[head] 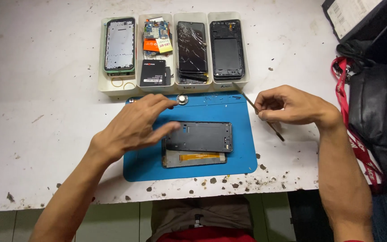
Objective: Assembling a smartphone by installing the internal frame and securing it with a tool
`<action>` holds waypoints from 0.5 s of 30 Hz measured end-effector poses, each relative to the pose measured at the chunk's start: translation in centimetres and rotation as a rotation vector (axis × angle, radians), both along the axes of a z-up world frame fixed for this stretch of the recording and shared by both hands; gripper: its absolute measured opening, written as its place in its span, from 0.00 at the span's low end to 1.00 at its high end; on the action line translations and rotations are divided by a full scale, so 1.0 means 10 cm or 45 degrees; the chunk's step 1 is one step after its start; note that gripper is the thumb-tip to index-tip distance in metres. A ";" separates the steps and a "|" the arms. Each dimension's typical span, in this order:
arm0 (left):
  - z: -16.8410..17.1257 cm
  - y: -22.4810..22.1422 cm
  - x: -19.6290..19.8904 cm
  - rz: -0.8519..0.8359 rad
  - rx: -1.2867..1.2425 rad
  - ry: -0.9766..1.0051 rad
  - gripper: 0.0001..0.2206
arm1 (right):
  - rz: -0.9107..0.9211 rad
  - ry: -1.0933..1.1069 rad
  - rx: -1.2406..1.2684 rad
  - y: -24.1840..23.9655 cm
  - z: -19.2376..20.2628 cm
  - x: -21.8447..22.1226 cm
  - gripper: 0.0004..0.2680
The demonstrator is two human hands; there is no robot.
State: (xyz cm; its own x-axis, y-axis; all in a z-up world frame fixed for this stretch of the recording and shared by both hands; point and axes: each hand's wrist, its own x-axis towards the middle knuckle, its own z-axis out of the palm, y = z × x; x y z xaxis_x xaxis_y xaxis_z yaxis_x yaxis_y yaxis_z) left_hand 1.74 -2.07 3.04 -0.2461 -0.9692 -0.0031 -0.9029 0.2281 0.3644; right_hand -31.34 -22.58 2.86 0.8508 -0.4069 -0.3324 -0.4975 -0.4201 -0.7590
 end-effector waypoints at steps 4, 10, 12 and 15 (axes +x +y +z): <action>-0.21 0.21 0.09 -0.052 0.077 -0.021 0.46 | -0.079 -0.296 0.022 0.16 -0.04 0.05 0.02; -0.41 0.24 0.12 -0.146 -0.113 0.129 0.34 | -0.079 -0.762 0.275 0.45 -0.15 0.19 0.03; -0.45 0.25 0.12 -0.182 -0.186 0.126 0.33 | -0.020 -0.829 0.290 0.53 -0.18 0.19 0.05; -0.46 0.28 0.06 -0.139 -0.208 0.123 0.33 | 0.007 -0.908 0.481 0.61 -0.17 0.24 0.07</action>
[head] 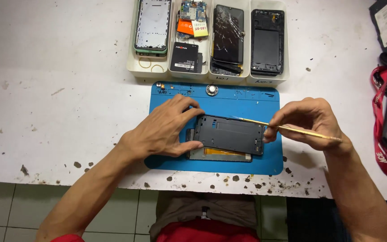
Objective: Assembling a smartphone by installing the internal frame and securing it with a tool
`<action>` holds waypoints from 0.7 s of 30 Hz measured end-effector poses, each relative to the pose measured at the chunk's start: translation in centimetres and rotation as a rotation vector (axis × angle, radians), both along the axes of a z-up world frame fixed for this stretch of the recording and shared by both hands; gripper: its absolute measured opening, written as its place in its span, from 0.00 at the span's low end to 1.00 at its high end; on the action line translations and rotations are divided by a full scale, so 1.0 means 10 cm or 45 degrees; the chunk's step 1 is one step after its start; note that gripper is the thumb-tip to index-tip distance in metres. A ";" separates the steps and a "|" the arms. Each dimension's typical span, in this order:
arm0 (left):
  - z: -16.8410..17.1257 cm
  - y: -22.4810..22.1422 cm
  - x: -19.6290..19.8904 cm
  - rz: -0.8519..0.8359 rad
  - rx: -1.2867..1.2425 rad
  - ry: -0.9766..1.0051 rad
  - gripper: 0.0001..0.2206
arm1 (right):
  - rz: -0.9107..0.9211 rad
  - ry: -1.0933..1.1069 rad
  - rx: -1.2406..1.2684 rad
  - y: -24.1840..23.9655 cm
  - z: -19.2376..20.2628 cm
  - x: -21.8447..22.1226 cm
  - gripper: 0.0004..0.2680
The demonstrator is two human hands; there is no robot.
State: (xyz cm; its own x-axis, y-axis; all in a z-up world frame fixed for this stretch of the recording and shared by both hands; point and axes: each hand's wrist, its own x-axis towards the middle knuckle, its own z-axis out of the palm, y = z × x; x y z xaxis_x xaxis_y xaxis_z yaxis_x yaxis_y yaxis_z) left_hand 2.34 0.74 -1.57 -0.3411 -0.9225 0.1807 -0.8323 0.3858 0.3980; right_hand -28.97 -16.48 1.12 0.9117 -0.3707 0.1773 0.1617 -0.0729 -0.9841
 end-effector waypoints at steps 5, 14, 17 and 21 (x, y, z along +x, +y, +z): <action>-0.02 -0.01 -0.01 0.003 -0.011 0.041 0.33 | 0.170 -0.055 0.229 -0.06 -0.09 0.01 0.11; -0.01 -0.02 0.06 -0.010 0.008 0.132 0.33 | -0.107 0.345 -0.063 0.11 0.04 0.14 0.07; -0.02 -0.03 0.08 -0.030 0.018 0.136 0.34 | -0.134 0.447 -0.412 0.16 0.16 0.17 0.11; -0.02 -0.03 0.08 -0.039 0.051 0.109 0.36 | -0.114 0.480 -1.048 0.31 0.26 0.15 0.09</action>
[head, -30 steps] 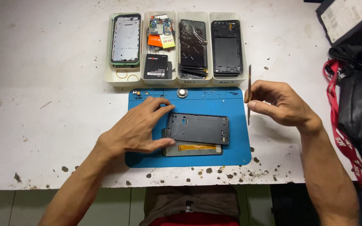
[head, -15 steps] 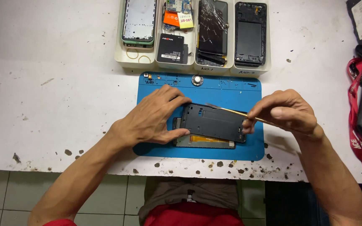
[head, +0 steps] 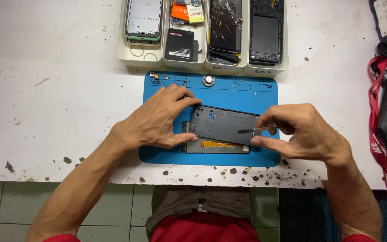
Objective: Assembling a smartphone by installing the internal frame and securing it with a tool
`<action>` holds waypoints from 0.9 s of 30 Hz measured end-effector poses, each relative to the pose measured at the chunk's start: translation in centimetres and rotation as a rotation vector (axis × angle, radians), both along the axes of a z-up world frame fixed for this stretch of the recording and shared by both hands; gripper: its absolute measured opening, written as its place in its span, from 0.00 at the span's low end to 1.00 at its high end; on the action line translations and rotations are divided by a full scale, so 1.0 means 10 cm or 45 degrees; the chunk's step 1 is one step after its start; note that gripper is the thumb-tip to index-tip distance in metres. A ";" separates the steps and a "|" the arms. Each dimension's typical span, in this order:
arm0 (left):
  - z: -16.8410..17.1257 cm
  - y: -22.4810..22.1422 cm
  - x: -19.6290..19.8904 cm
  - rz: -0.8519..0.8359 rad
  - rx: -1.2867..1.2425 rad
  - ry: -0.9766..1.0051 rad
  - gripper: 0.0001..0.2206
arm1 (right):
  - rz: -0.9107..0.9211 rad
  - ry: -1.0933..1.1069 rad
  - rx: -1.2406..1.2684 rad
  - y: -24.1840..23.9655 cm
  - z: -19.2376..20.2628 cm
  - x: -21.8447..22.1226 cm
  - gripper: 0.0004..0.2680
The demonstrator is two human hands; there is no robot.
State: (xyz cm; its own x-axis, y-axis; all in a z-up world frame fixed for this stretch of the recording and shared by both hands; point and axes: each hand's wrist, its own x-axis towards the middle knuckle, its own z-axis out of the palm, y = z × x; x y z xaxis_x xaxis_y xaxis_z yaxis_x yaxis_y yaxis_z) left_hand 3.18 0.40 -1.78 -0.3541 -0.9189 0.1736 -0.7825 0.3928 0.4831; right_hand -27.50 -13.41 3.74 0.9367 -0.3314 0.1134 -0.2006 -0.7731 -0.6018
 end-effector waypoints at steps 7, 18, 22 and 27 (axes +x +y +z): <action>-0.02 -0.01 -0.01 -0.002 -0.015 0.006 0.34 | -0.275 0.569 -0.064 0.09 -0.06 -0.13 0.42; 0.36 0.27 -0.11 0.220 0.087 -0.105 0.40 | -0.072 0.048 -0.025 -0.21 -0.06 -0.01 0.23; 0.33 0.55 -0.26 0.326 -0.091 -0.468 0.39 | -0.107 0.096 -0.046 -0.29 -0.07 0.02 0.19; 0.13 0.55 -0.33 0.161 -0.098 -0.482 0.34 | -0.054 0.012 -0.032 -0.37 -0.22 0.01 0.21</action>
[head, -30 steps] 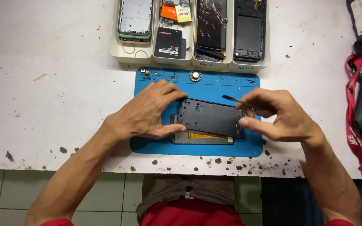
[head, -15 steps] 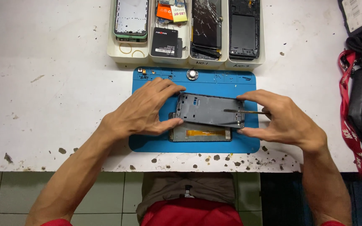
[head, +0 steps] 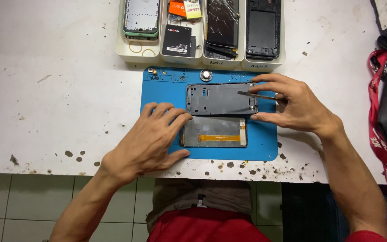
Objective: Assembling a smartphone by installing the internal frame and securing it with a tool
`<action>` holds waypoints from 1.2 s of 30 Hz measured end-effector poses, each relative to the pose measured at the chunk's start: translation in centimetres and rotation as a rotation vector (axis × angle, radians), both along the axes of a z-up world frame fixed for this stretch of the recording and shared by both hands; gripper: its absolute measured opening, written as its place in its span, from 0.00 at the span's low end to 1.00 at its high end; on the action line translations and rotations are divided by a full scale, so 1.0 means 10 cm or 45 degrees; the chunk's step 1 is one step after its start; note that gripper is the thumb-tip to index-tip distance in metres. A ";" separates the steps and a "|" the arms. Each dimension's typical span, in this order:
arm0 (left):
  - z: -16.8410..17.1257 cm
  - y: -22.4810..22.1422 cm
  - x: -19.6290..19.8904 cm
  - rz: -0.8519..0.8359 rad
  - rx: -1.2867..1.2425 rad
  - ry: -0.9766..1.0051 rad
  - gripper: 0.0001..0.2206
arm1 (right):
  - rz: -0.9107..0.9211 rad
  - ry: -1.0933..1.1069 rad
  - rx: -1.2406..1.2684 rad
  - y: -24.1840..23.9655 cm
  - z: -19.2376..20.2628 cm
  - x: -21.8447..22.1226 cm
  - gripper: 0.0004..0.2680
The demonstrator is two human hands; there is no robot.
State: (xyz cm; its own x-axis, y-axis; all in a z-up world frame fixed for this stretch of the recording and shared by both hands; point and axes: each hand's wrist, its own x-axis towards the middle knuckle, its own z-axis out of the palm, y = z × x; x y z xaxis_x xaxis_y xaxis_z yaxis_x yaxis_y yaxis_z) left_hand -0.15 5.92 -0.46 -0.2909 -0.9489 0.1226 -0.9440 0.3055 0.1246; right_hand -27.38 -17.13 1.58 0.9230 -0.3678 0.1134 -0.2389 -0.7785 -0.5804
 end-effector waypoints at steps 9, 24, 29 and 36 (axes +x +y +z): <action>-0.01 -0.02 0.05 0.075 0.162 0.371 0.32 | 0.022 0.017 -0.015 -0.01 -0.06 -0.05 0.23; 0.19 -0.03 -0.04 0.038 0.107 0.309 0.23 | -0.056 0.093 0.122 0.10 -0.06 0.02 0.13; 0.30 -0.36 0.18 0.017 0.073 0.260 0.23 | -0.059 0.084 0.131 0.14 0.04 0.07 0.18; 0.13 -0.59 0.23 0.004 0.113 0.346 0.30 | -0.051 0.030 0.169 0.14 0.03 0.10 0.23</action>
